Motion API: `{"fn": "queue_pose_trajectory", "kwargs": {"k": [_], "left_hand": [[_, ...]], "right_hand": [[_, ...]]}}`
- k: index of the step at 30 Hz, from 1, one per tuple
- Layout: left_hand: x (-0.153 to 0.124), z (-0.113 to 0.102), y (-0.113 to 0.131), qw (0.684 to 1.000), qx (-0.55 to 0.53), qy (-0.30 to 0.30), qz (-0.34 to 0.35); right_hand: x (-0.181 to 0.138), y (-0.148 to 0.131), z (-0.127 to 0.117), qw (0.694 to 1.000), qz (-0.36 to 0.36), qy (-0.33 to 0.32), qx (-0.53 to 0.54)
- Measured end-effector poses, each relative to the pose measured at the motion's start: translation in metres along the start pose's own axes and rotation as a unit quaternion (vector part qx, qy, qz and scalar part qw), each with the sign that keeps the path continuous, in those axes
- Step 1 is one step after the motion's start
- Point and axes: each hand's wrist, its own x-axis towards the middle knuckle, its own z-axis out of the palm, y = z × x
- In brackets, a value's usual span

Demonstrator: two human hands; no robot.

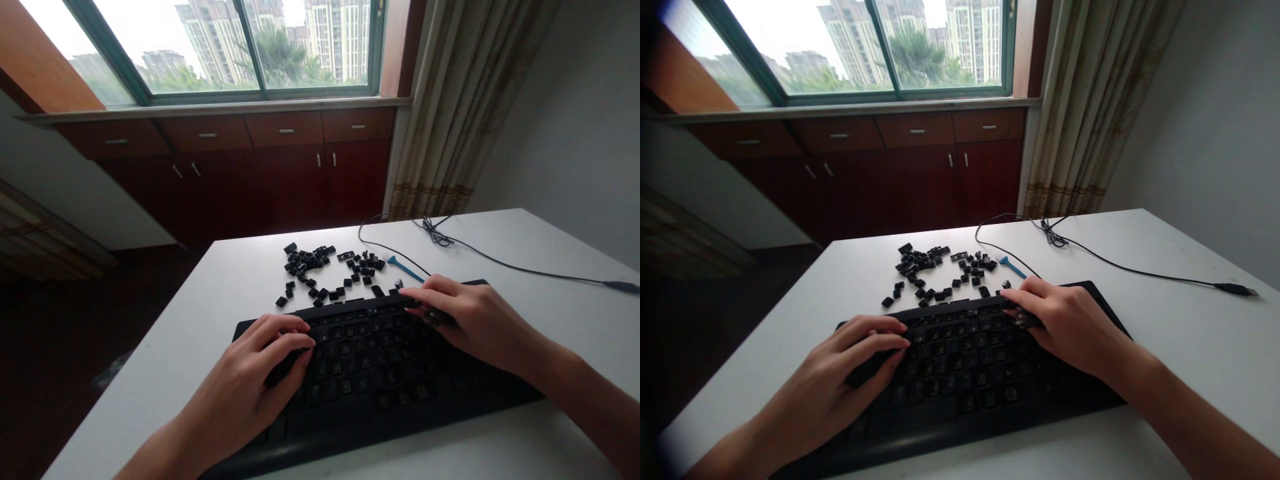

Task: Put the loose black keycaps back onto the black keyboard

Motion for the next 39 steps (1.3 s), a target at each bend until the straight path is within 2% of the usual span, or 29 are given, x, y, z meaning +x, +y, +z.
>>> {"fn": "queue_pose_trajectory", "kwargs": {"k": [4, 7, 16, 24, 30, 39], "left_hand": [[0.0, 0.0, -0.001, 1.0, 0.0, -0.001, -0.001], [0.0, 0.001, -0.001, 1.0, 0.003, 0.0, -0.001], [-0.001, 0.001, 0.0, 1.0, 0.007, -0.001, 0.0], [-0.001, 0.0, -0.001, 1.0, 0.007, 0.001, 0.001], [0.0, -0.001, 0.0, 1.0, 0.009, 0.001, 0.001], [0.001, -0.001, 0.001, 1.0, 0.006, 0.0, 0.002]], "right_hand": [[0.0, 0.001, 0.001, 0.999, 0.035, 0.025, -0.003], [0.001, 0.002, 0.001, 0.998, 0.025, 0.05, 0.017], [0.002, 0.003, -0.001, 0.999, 0.009, 0.035, 0.031], [0.004, 0.002, 0.0, 0.995, 0.059, 0.056, 0.065], [0.005, 0.003, -0.002, 0.991, 0.074, 0.04, 0.101], [0.002, 0.011, -0.008, 0.995, 0.033, -0.031, 0.091]]}}
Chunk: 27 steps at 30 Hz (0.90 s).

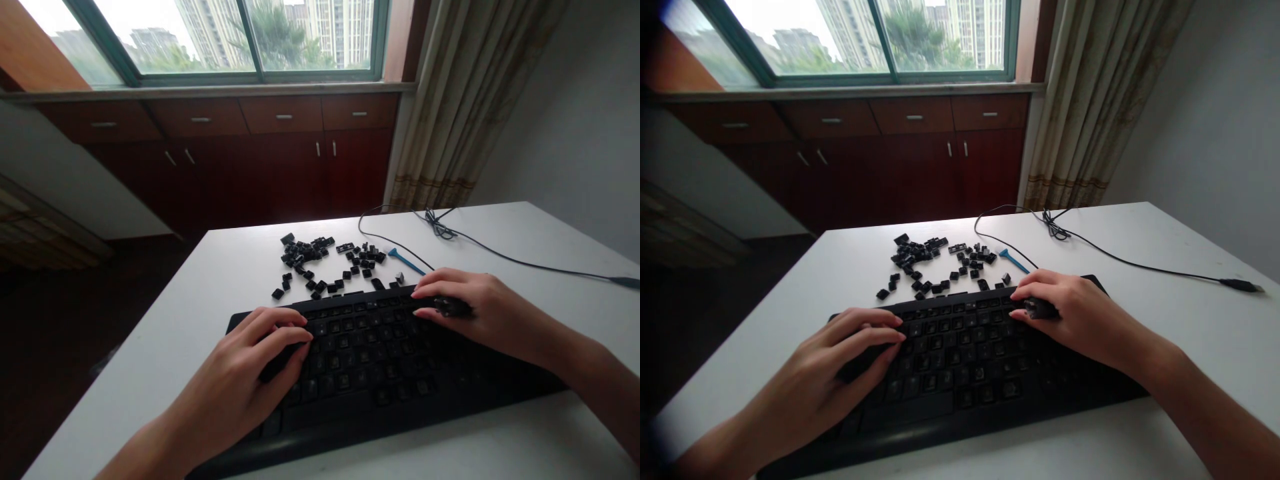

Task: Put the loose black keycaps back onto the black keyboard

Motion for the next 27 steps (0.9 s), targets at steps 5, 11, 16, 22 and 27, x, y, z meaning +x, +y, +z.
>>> {"fn": "queue_pose_trajectory", "kwargs": {"k": [5, 11, 16, 22, 27], "left_hand": [[0.0, 0.0, -0.001, 1.0, 0.006, 0.001, -0.001], [0.0, -0.001, -0.001, 1.0, 0.004, -0.008, 0.001], [0.0, 0.0, -0.002, 1.0, 0.009, -0.003, 0.002], [-0.001, 0.001, -0.002, 1.0, 0.01, -0.003, 0.001], [0.0, 0.001, -0.002, 1.0, 0.01, 0.0, 0.003]], "right_hand": [[-0.001, 0.002, -0.008, 1.0, 0.009, -0.011, -0.01], [-0.002, 0.006, -0.013, 0.999, -0.008, -0.048, -0.002], [-0.002, 0.008, -0.013, 0.999, -0.025, -0.028, 0.018], [-0.002, 0.006, -0.011, 0.999, -0.039, 0.005, 0.013], [-0.001, 0.002, -0.008, 0.998, -0.046, -0.023, 0.03]]}}
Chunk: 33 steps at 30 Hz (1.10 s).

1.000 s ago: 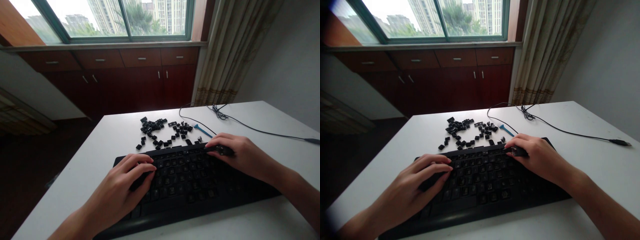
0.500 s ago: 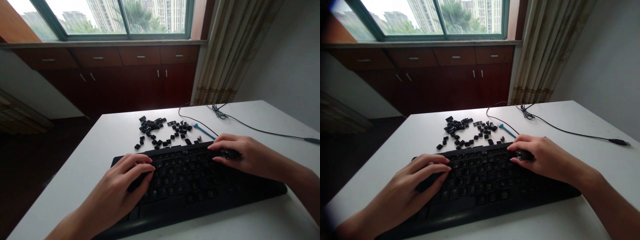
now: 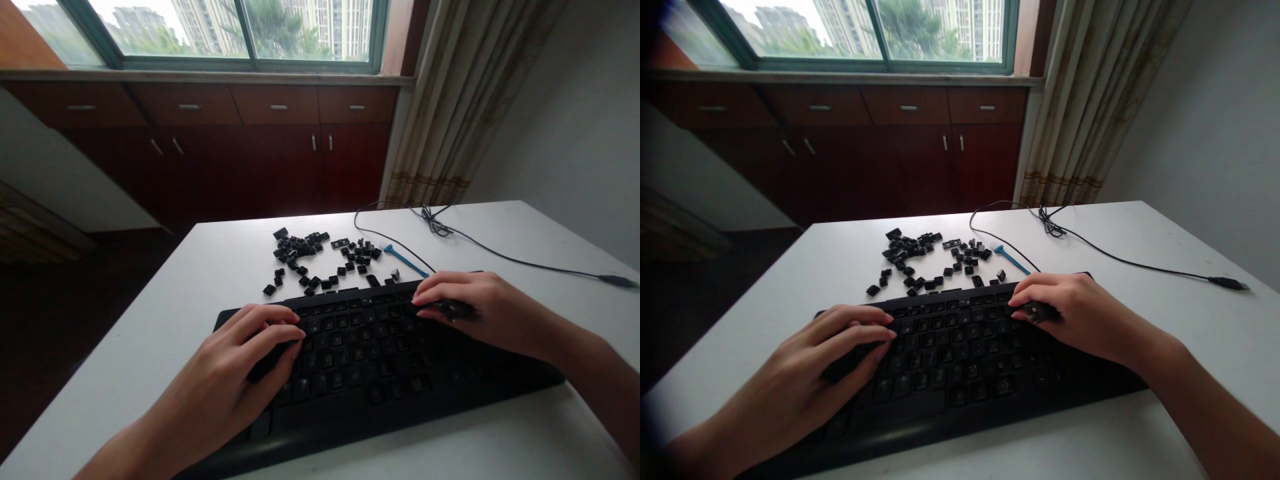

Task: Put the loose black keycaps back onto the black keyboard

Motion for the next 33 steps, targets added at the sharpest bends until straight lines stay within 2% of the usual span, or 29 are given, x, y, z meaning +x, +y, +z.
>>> {"fn": "queue_pose_trajectory", "kwargs": {"k": [9, 21, 26, 33], "left_hand": [[0.0, -0.0002, 0.0, 1.0, 0.0, 0.003, 0.002], [0.0008, -0.0017, 0.0025, 1.0, -0.005, 0.0, 0.003], [0.0015, -0.0005, 0.0011, 1.0, 0.0, 0.0, 0.004], [0.0003, -0.0011, 0.0005, 1.0, 0.004, -0.001, 0.009]], "right_hand": [[0.0034, -0.0007, 0.0044, 0.997, -0.002, 0.038, 0.06], [0.002, -0.0009, 0.002, 0.999, -0.007, -0.005, 0.037], [0.002, -0.0006, 0.0015, 0.999, -0.009, 0.014, 0.036], [0.0007, 0.001, 0.0031, 0.999, -0.015, -0.008, 0.027]]}}
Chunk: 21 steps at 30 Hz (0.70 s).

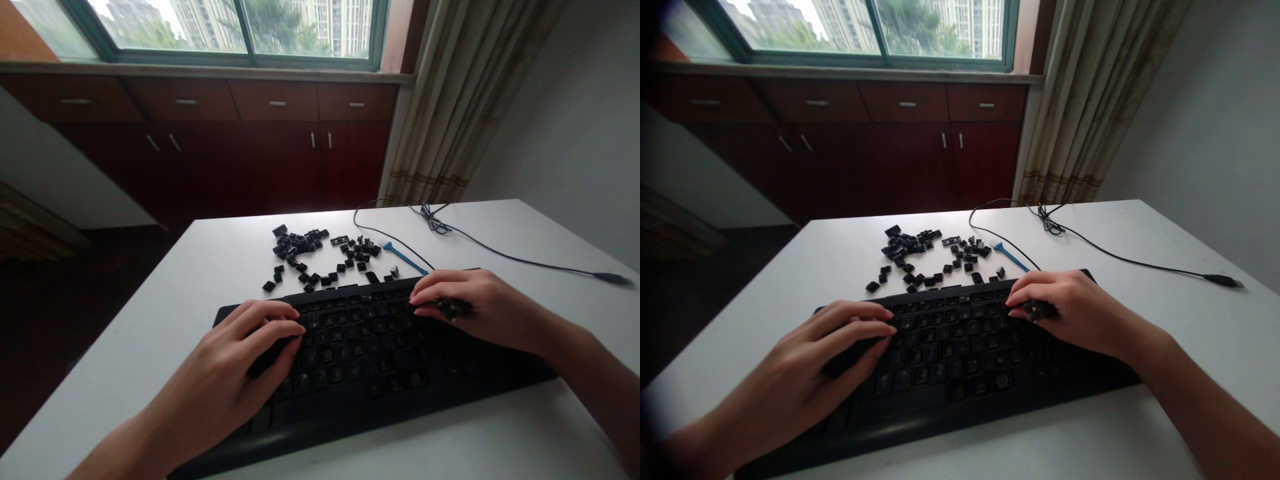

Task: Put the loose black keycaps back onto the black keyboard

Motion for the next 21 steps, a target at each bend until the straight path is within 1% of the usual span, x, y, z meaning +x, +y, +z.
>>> {"fn": "queue_pose_trajectory", "kwargs": {"k": [4, 8, 14, 21], "left_hand": [[-0.001, -0.001, 0.0, 1.0, -0.001, -0.003, -0.003], [0.001, 0.0, 0.0, 1.0, -0.002, -0.001, -0.007], [0.002, 0.0, 0.001, 1.0, -0.004, -0.001, -0.004], [-0.001, 0.001, -0.001, 1.0, 0.003, 0.002, -0.002]], "right_hand": [[-0.001, -0.001, -0.001, 1.0, -0.001, -0.006, -0.008], [-0.003, -0.001, -0.007, 1.0, -0.001, -0.006, 0.007], [-0.004, 0.0, -0.013, 0.998, 0.006, -0.058, 0.024], [-0.003, -0.001, -0.011, 0.998, -0.001, -0.06, 0.012]]}}
